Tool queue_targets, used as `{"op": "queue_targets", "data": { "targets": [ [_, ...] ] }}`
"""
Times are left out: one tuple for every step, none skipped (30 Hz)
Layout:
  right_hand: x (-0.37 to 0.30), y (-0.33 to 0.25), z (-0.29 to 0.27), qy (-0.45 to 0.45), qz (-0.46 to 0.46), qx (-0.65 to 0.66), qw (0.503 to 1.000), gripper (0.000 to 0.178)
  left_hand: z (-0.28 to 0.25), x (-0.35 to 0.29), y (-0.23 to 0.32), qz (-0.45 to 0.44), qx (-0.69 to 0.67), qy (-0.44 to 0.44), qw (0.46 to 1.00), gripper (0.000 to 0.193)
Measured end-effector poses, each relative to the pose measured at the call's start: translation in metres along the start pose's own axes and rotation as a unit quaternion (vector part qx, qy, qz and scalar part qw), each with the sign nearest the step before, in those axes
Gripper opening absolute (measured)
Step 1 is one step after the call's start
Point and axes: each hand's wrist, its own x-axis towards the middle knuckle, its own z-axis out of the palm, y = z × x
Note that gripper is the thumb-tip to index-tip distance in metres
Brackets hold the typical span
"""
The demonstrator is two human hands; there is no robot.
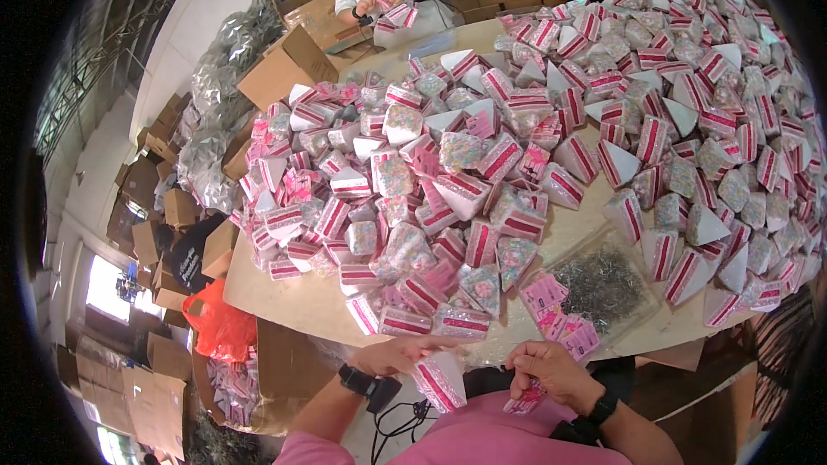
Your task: Packaging small triangular products into bags at a manufacturing table.
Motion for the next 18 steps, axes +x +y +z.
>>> {"op": "queue_targets", "data": {
  "targets": [
    [-0.001,-0.001,0.000,0.001,-0.001,-0.002,1.000,0.016,0.009,0.000,0.003,0.033,-0.069,0.013,0.997,0.097],
    [-0.003,-0.001,0.001,0.002,-0.001,-0.004,1.000,0.017,0.018,0.001,0.004,0.065,-0.138,0.027,0.988,0.098],
    [-0.003,-0.002,0.002,0.000,-0.002,-0.008,1.000,0.019,0.024,0.001,0.004,0.099,-0.205,0.042,0.973,0.100],
    [-0.003,-0.002,0.002,-0.001,-0.003,-0.007,1.000,0.018,0.028,0.003,0.003,0.117,-0.238,0.037,0.963,0.100],
    [-0.004,-0.002,0.002,-0.001,-0.004,-0.007,1.000,0.018,0.032,0.006,0.001,0.135,-0.272,0.031,0.952,0.101],
    [-0.004,-0.002,0.002,-0.002,-0.007,-0.007,1.000,0.018,0.035,0.011,-0.001,0.153,-0.303,0.025,0.940,0.102],
    [-0.005,-0.004,0.003,-0.003,-0.013,0.005,1.000,0.017,0.037,0.015,-0.004,0.175,-0.311,0.030,0.934,0.101],
    [-0.007,-0.006,0.004,-0.003,-0.019,0.017,1.000,0.016,0.041,0.020,0.000,0.188,-0.319,0.032,0.928,0.101],
    [-0.011,-0.006,0.005,0.001,-0.023,0.030,0.999,0.015,0.047,0.025,0.005,0.198,-0.331,0.033,0.922,0.101],
    [-0.013,-0.008,0.006,0.011,-0.035,0.020,0.999,0.014,0.050,0.031,0.008,0.207,-0.342,0.033,0.916,0.101],
    [-0.014,-0.013,0.006,0.021,-0.048,0.010,0.999,0.014,0.052,0.042,0.010,0.258,-0.323,0.052,0.909,0.094],
    [-0.017,-0.018,0.006,0.032,-0.058,0.001,0.998,0.014,0.052,0.048,0.015,0.260,-0.323,0.057,0.908,0.091],
    [-0.021,-0.024,0.008,0.028,-0.074,-0.007,0.997,0.013,0.052,0.054,0.022,0.261,-0.323,0.062,0.908,0.088],
    [-0.025,-0.033,0.012,0.026,-0.091,-0.018,0.995,0.013,0.052,0.060,0.026,0.263,-0.322,0.063,0.907,0.086],
    [-0.030,-0.042,0.017,0.024,-0.109,-0.029,0.993,0.012,0.044,0.068,0.021,0.277,-0.321,0.072,0.903,0.079],
    [-0.036,-0.053,0.023,0.023,-0.117,-0.051,0.992,0.013,0.045,0.073,0.026,0.285,-0.345,0.044,0.893,0.076],
    [-0.042,-0.063,0.030,0.022,-0.125,-0.073,0.989,0.014,0.045,0.079,0.033,0.291,-0.369,0.015,0.883,0.073],
    [-0.048,-0.071,0.036,0.025,-0.133,-0.095,0.986,0.015,0.045,0.086,0.039,0.296,-0.393,-0.016,0.871,0.070]
  ]
}}
